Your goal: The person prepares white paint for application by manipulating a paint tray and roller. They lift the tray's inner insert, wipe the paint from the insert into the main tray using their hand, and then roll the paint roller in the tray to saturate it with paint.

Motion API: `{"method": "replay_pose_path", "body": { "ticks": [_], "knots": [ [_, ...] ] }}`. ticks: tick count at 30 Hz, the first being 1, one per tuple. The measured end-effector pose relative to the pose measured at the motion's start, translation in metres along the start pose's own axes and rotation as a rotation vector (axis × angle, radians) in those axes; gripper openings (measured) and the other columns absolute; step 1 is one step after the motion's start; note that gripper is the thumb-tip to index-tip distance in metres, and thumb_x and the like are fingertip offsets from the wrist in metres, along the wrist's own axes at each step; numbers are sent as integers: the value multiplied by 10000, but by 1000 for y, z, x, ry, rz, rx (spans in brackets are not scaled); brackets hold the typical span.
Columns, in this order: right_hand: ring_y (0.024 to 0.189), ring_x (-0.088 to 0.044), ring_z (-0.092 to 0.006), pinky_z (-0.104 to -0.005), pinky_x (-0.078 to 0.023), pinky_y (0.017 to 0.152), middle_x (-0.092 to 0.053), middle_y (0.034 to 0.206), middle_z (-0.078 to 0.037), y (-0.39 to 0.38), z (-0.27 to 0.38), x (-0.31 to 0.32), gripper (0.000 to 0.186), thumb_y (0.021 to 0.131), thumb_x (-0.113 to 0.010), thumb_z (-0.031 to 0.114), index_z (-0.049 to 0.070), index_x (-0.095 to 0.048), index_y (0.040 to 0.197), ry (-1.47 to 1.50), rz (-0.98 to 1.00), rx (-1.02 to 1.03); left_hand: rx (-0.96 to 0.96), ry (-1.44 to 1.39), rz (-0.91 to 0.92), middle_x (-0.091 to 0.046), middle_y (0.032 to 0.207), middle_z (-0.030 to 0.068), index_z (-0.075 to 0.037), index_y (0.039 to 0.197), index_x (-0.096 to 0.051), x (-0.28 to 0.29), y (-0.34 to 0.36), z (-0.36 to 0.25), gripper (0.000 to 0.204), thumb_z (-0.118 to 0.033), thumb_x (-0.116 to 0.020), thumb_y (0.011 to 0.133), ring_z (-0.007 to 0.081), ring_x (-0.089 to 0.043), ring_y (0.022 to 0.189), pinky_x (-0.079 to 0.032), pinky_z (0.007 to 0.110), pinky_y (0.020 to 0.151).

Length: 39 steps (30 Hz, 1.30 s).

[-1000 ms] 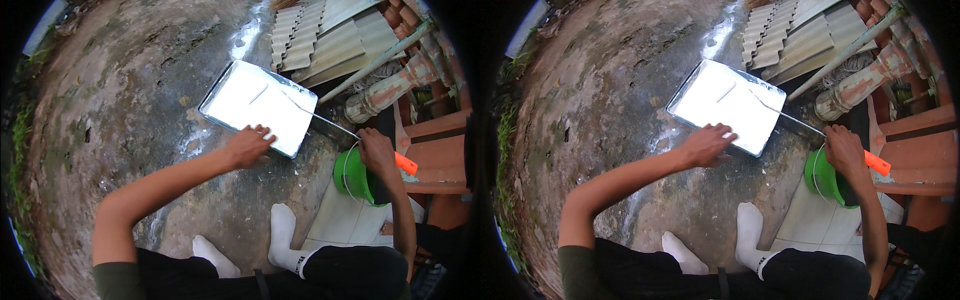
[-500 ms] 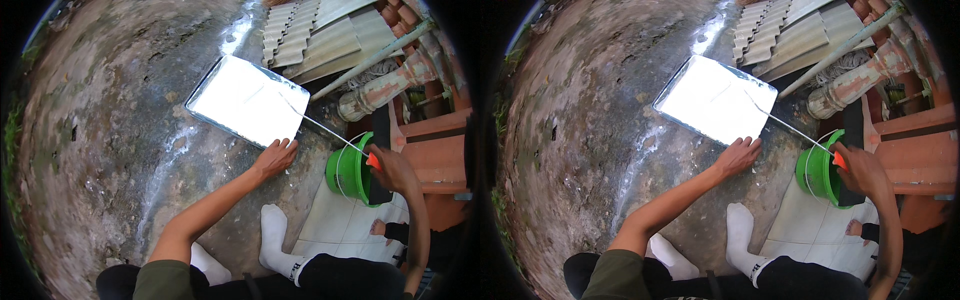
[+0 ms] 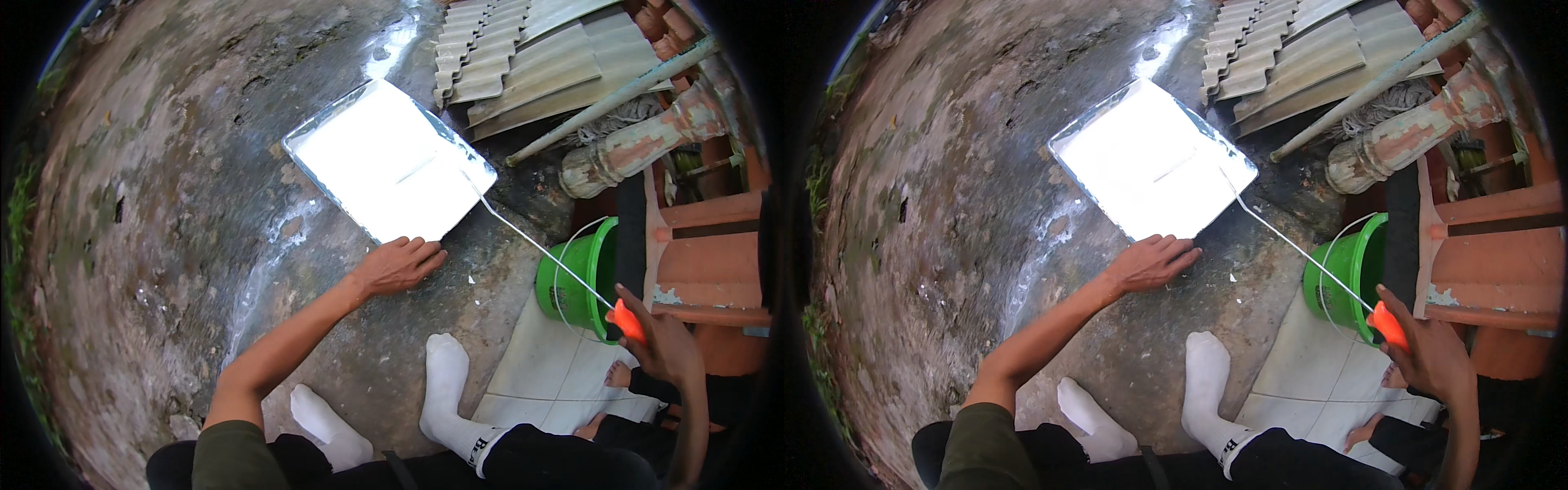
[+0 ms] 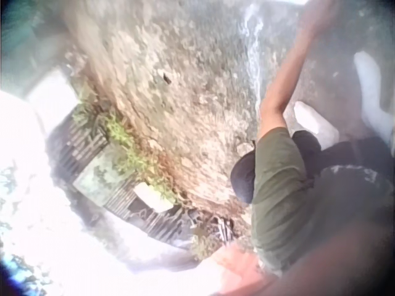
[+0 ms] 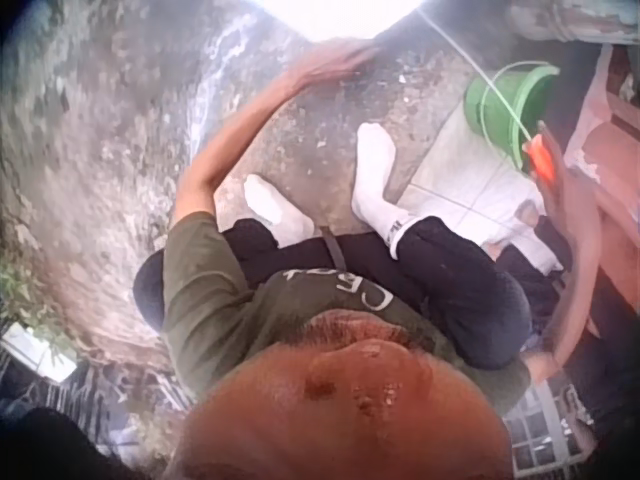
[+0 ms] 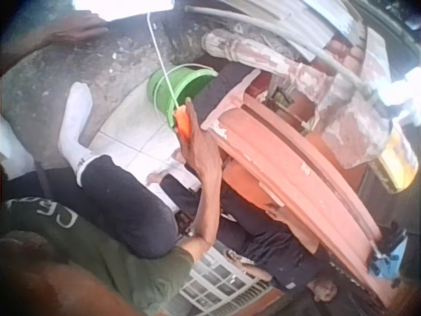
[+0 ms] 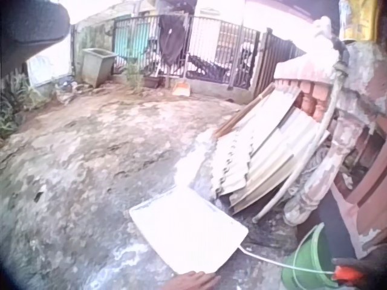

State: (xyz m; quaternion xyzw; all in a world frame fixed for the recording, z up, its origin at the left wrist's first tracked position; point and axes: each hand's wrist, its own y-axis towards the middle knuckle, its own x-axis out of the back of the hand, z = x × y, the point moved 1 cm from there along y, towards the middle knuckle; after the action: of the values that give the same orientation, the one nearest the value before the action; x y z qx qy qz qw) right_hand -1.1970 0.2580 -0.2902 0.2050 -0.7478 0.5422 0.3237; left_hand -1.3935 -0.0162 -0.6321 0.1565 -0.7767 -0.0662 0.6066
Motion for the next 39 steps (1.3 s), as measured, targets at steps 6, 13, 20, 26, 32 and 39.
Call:
{"method": "replay_pose_path", "body": {
  "ticks": [6, 13, 20, 26, 32, 39],
  "knots": [
    [777, -657, -444, -499, -491, 702, -684, 858, -240, -44, 19, 6, 727, 934, -611, 262, 128, -269, 1562, -57, -14, 77, 109, -28, -115, -555, 1236, 121, -49, 1375, -496, 4, -20, 7, 480, -81, -569, 902, 233, -599, 1012, -524, 354, 853],
    [698, -650, -426, -517, -504, 666, -691, 845, -224, -34, 69, 9, 710, 970, -573, 245, 112, -219, 1570, -114, 117, 18, 166, -54, -176, -617, 1115, 77, -67, 1302, -571, -4, -19, 7, 427, -77, -612, 878, 220, -604, 997, -538, 348, 829],
    [774, -653, -461, -564, -495, 723, -674, 896, -273, 32, 96, 34, 743, 965, -584, 277, 132, -185, 1574, -121, 134, 19, 175, -37, -225, -625, 1093, 70, -82, 1281, -594, -7, -22, 5, 385, -80, -584, 896, 214, -610, 974, -538, 333, 806],
    [836, -654, -484, -585, -485, 774, -658, 922, -312, -59, 74, 25, 761, 962, -600, 343, 167, -180, 1572, -100, 234, -85, 176, -42, -252, -627, 1081, 70, -83, 1265, -604, -8, -24, 6, 366, -93, -585, 899, 205, -617, 944, -540, 327, 782],
    [716, -640, -486, -563, -507, 717, -657, 760, -265, -53, 94, 26, 754, 977, -583, 275, 194, -147, 1587, -149, 192, -46, 168, -69, -260, -632, 1071, 63, -82, 1269, -602, -10, -25, 7, 374, -90, -587, 896, 199, -614, 956, -534, 328, 792],
    [701, -634, -457, -532, -506, 716, -620, 676, -249, 28, 102, 39, 780, 969, -600, 297, 196, -145, 1595, -157, 37, 73, 177, -65, -298, -634, 1069, 59, -82, 1266, -602, -11, -26, 7, 363, -95, -589, 903, 204, -609, 960, -522, 323, 794]
  ]
}}
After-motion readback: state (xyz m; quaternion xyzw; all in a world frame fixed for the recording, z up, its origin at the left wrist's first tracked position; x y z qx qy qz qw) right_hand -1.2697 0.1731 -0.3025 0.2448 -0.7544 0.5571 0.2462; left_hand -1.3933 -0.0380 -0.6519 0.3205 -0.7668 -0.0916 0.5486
